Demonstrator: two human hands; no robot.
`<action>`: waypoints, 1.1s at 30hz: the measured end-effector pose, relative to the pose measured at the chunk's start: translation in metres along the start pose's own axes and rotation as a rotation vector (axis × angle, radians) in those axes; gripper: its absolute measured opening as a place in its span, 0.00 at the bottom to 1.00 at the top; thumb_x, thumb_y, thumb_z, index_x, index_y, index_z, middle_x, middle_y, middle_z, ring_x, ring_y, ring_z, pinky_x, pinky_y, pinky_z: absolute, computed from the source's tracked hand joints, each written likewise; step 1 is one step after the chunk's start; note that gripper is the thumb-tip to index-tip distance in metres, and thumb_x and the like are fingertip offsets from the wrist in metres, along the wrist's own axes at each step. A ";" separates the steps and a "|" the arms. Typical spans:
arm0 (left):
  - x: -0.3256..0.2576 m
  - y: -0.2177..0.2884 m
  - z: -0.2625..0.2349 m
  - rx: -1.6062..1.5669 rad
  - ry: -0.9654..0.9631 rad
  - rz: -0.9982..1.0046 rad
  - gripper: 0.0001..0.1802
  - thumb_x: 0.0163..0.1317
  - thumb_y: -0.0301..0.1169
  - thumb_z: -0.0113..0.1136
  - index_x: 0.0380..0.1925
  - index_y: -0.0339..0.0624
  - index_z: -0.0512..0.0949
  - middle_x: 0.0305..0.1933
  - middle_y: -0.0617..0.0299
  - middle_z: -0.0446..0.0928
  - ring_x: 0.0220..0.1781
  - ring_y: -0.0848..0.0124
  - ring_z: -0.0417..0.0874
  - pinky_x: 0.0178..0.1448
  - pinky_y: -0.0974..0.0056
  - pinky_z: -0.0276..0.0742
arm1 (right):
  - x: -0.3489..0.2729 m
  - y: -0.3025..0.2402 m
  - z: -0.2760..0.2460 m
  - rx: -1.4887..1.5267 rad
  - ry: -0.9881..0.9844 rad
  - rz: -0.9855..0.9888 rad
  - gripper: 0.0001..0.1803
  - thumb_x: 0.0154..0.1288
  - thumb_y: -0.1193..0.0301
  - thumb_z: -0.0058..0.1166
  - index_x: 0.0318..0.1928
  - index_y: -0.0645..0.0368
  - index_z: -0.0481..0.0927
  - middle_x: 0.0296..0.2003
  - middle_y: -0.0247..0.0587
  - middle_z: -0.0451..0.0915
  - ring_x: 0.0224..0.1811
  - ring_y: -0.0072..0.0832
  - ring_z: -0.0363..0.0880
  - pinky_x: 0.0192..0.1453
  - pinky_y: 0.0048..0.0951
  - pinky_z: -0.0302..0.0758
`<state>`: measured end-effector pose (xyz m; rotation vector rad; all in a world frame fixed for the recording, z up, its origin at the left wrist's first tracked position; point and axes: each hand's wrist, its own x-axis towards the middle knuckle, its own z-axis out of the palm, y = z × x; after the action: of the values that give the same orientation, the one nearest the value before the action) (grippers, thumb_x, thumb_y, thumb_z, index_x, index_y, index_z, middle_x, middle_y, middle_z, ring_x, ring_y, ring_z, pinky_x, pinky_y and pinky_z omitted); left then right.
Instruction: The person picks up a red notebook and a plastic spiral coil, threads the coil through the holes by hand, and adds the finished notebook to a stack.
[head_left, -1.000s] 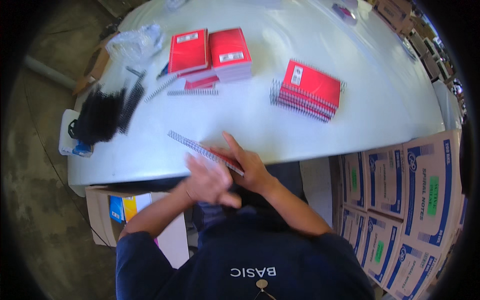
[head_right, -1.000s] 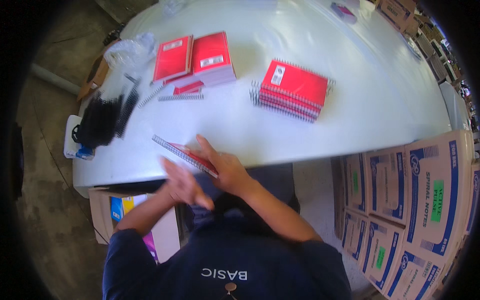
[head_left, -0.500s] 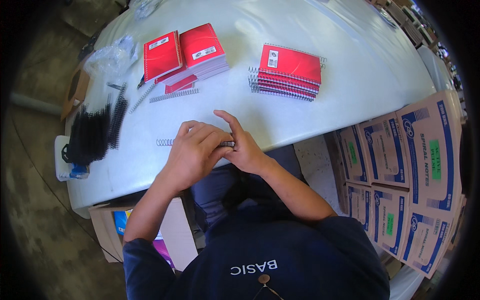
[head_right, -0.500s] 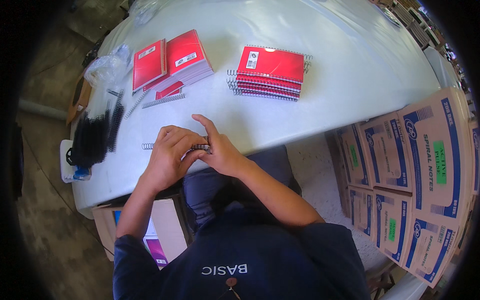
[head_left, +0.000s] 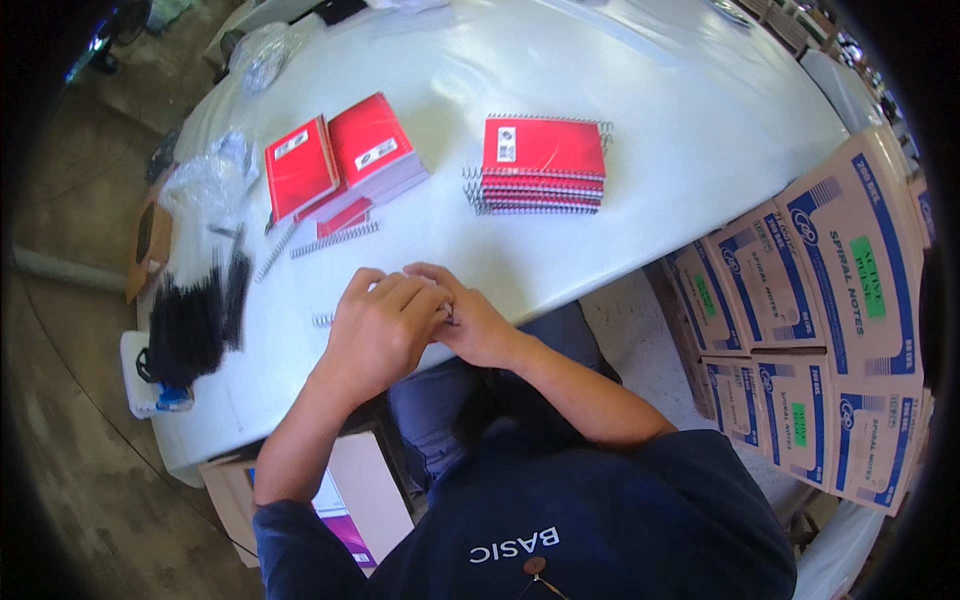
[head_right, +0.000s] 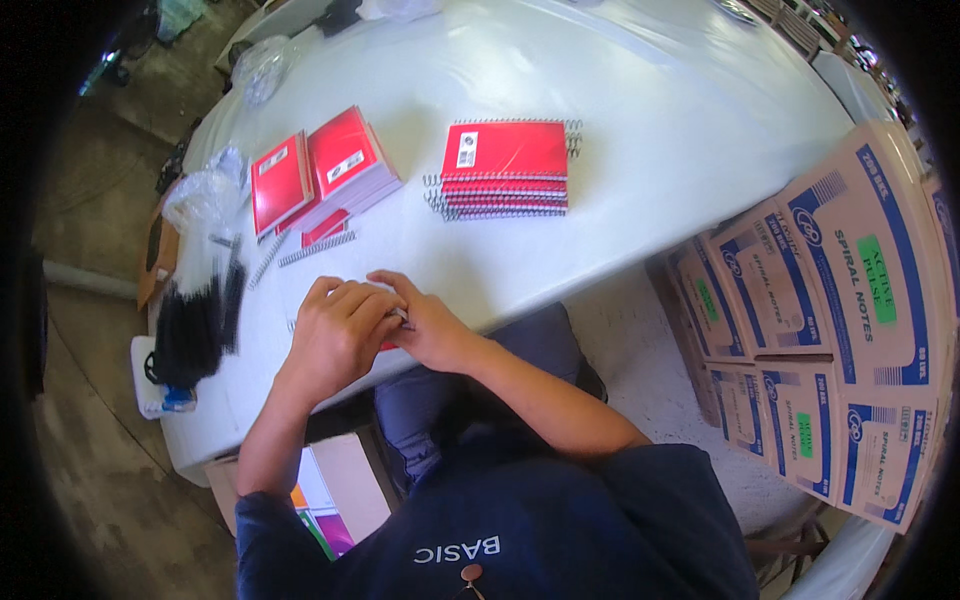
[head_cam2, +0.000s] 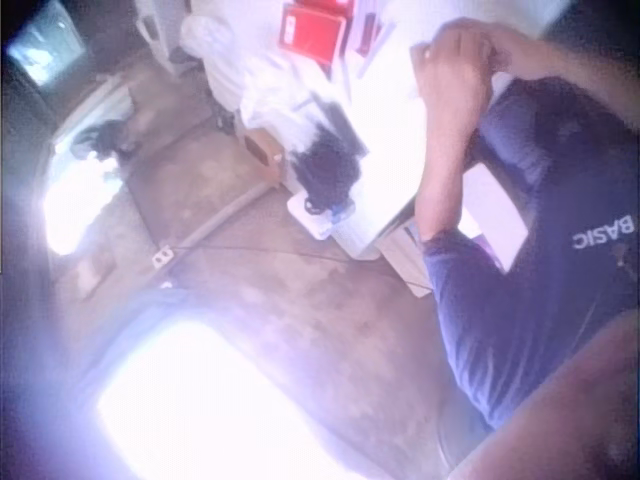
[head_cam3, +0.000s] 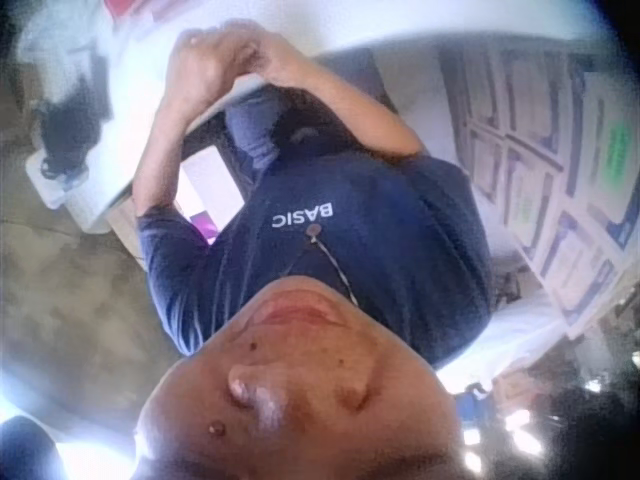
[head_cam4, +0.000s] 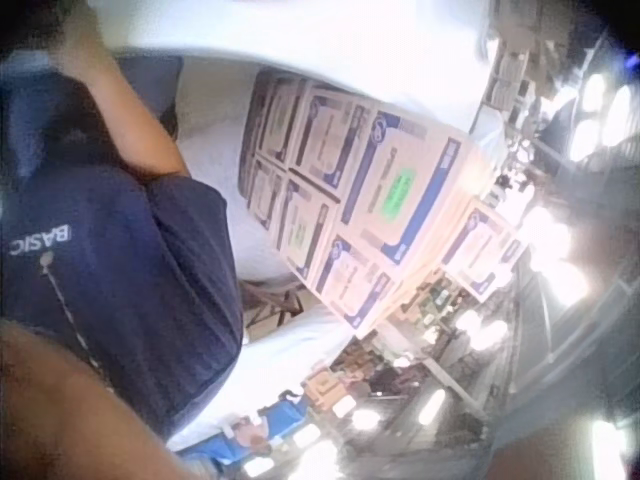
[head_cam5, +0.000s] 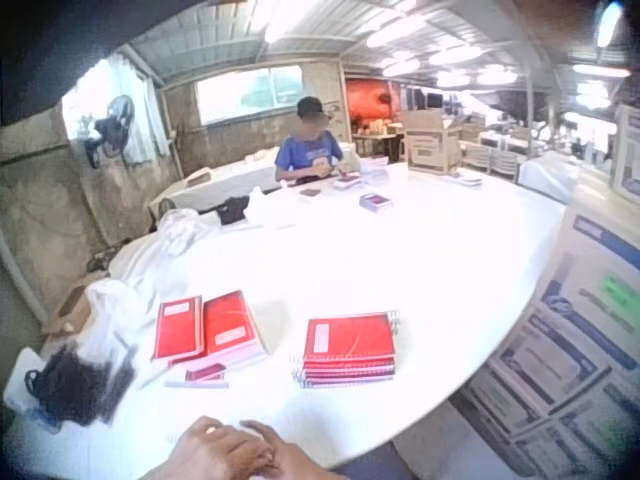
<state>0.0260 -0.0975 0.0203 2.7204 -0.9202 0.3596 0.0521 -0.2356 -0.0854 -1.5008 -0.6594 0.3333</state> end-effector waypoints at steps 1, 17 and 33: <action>0.002 0.001 -0.002 0.011 0.003 -0.015 0.11 0.43 0.27 0.69 0.28 0.46 0.77 0.31 0.63 0.78 0.31 0.64 0.77 0.39 0.61 0.66 | -0.001 -0.002 0.000 0.007 -0.003 0.020 0.36 0.57 0.76 0.58 0.64 0.57 0.58 0.53 0.48 0.73 0.54 0.40 0.75 0.55 0.33 0.71; 0.136 0.017 0.044 -1.053 0.960 -0.500 0.19 0.64 0.23 0.52 0.55 0.35 0.69 0.50 0.53 0.76 0.53 0.67 0.75 0.59 0.60 0.69 | 0.048 -0.041 -0.112 -0.545 1.169 -0.229 0.30 0.72 0.55 0.40 0.63 0.66 0.59 0.54 0.53 0.70 0.54 0.39 0.72 0.61 0.34 0.66; 0.128 -0.026 0.143 -0.899 0.953 -0.739 0.11 0.63 0.32 0.58 0.29 0.35 0.71 0.24 0.61 0.72 0.25 0.74 0.71 0.33 0.68 0.70 | 0.035 0.002 -0.129 -0.278 1.161 -0.203 0.16 0.70 0.68 0.46 0.52 0.66 0.76 0.46 0.45 0.80 0.48 0.26 0.77 0.54 0.26 0.71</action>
<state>0.1627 -0.1934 -0.0782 1.5529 0.1945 0.7350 0.1559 -0.3192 -0.0734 -1.5708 0.0961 -0.7849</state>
